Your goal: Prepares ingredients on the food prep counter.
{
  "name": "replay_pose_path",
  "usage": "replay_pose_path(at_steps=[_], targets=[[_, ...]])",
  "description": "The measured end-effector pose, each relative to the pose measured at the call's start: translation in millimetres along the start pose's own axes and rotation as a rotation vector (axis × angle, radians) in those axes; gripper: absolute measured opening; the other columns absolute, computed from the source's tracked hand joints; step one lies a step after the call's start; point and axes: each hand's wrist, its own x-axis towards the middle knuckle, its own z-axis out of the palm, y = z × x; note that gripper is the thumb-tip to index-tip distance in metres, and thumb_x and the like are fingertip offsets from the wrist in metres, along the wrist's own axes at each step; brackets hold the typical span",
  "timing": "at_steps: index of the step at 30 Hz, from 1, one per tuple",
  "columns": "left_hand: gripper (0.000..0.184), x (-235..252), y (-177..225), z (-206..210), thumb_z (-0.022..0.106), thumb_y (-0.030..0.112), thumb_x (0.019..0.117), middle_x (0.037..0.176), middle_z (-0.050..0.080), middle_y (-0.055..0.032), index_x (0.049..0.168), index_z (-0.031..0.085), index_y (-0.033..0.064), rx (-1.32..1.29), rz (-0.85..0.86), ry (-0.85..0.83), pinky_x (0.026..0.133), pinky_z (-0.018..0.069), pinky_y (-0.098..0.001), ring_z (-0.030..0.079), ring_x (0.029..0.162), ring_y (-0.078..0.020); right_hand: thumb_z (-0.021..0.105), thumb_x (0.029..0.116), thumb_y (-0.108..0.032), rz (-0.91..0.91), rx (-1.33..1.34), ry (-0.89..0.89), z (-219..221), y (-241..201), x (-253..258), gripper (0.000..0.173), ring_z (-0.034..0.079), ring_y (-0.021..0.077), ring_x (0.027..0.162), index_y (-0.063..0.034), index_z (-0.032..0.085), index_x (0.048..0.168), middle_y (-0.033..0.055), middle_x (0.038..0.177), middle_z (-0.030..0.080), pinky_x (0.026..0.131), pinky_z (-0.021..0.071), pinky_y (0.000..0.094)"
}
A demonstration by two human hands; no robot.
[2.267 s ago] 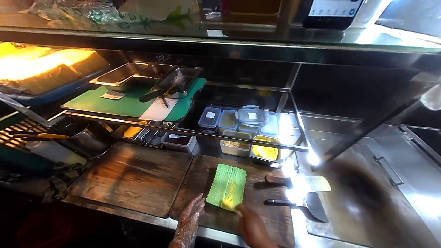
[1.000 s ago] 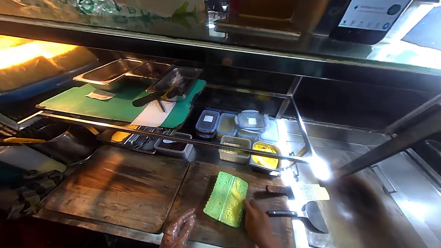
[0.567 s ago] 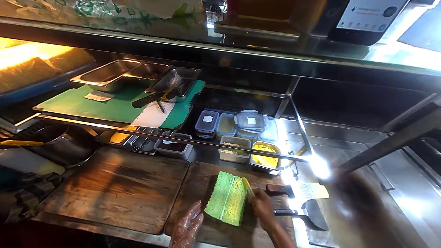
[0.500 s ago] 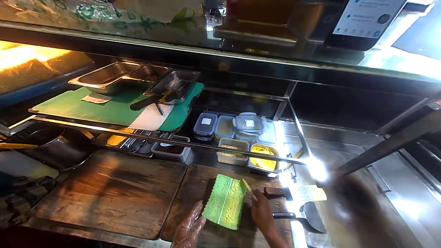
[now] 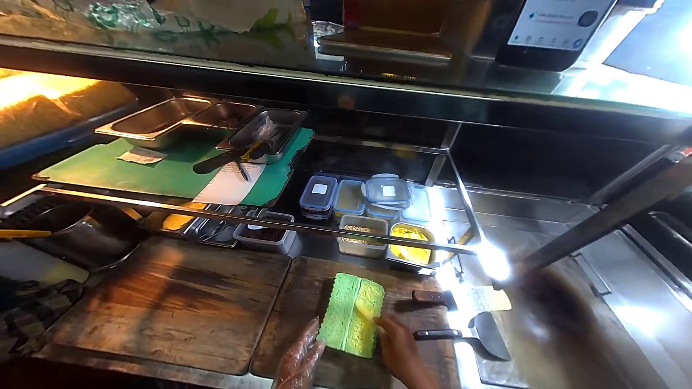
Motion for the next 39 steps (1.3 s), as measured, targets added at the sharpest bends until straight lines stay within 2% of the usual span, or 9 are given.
replay_pose_path(at_steps=[5,11,13,15,17,22,26,34,39], targets=[[0.054,0,2,2,0.059,0.029,0.1029,0.148,0.058,-0.0087,0.153,0.048,0.0120,0.046,-0.017,0.000,0.115,0.0440,-0.0342,0.057,0.134,-0.0141,0.058,0.0993,-0.013,0.339,0.629,-0.021,-18,1,38,0.035,0.059,0.0167,0.055,-0.0032,0.060,0.133,0.0104,0.088,0.071,0.051,0.0509,0.0343],[0.057,1,-4,4,0.062,0.024,0.1005,0.149,0.057,-0.0107,0.153,0.047,0.0090,-0.035,-0.027,-0.005,0.114,0.0454,-0.0334,0.057,0.134,-0.0148,0.057,0.1015,-0.008,0.425,0.939,0.037,-25,10,10,0.028,0.049,0.0110,0.046,-0.0011,0.061,0.128,0.0106,0.082,0.070,0.042,0.0424,0.0263],[0.057,1,-2,2,0.063,0.021,0.0998,0.149,0.057,-0.0120,0.153,0.048,0.0078,-0.037,-0.025,-0.007,0.114,0.0458,-0.0343,0.058,0.133,-0.0162,0.058,0.1000,-0.008,0.389,0.664,0.124,-22,14,7,0.028,0.054,0.0126,0.053,-0.0025,0.065,0.126,0.0086,0.082,0.070,0.048,0.0453,0.0301],[0.057,2,-2,1,0.062,0.022,0.1005,0.150,0.056,-0.0104,0.153,0.047,0.0094,-0.050,-0.029,-0.016,0.114,0.0458,-0.0328,0.057,0.135,-0.0143,0.054,0.1010,-0.015,0.264,0.208,0.147,-39,1,10,0.036,0.071,0.0231,0.091,-0.0099,0.065,0.135,0.0110,0.107,0.074,0.083,0.0581,0.0464],[0.057,1,-7,0,0.063,0.022,0.1004,0.150,0.056,-0.0102,0.153,0.047,0.0090,-0.055,-0.020,-0.013,0.114,0.0463,-0.0320,0.056,0.135,-0.0136,0.050,0.1015,-0.017,0.204,-0.153,0.080,-57,-26,27,0.042,0.068,0.0324,0.115,-0.0156,0.061,0.142,0.0144,0.128,0.069,0.098,0.0545,0.0568],[0.054,5,-8,1,0.063,0.020,0.0997,0.149,0.058,-0.0092,0.151,0.050,0.0097,-0.027,-0.004,0.009,0.114,0.0457,-0.0324,0.057,0.134,-0.0138,0.060,0.0933,-0.019,0.237,-0.285,-0.316,-89,-70,97,0.039,0.064,0.0379,0.120,-0.0148,0.068,0.131,0.0190,0.129,0.067,0.098,0.0512,0.0635],[0.055,11,-17,3,0.063,0.021,0.0987,0.148,0.058,-0.0081,0.151,0.051,0.0099,-0.095,-0.009,0.028,0.113,0.0471,-0.0309,0.058,0.133,-0.0124,0.052,0.0984,-0.012,-0.016,-0.443,-0.190,-67,-50,65,0.050,0.060,0.0352,0.127,-0.0287,0.060,0.145,0.0137,0.137,0.063,0.101,0.0507,0.0599],[0.056,7,-25,2,0.064,0.022,0.0967,0.147,0.059,-0.0095,0.150,0.051,0.0081,-0.188,-0.021,0.020,0.110,0.0500,-0.0315,0.059,0.131,-0.0142,0.056,0.0924,-0.002,-0.165,-0.461,0.291,-13,19,4,0.054,0.071,0.0320,0.102,-0.0211,0.064,0.142,0.0161,0.116,0.070,0.080,0.0610,0.0479],[0.054,8,-9,0,0.064,0.023,0.0981,0.147,0.059,-0.0056,0.150,0.052,0.0136,-0.091,-0.051,-0.003,0.110,0.0491,-0.0305,0.059,0.131,-0.0116,0.056,0.0933,-0.005,0.082,-0.457,0.053,-23,15,-9,0.060,0.065,0.0350,0.115,-0.0210,0.054,0.151,0.0182,0.128,0.064,0.091,0.0566,0.0513]])
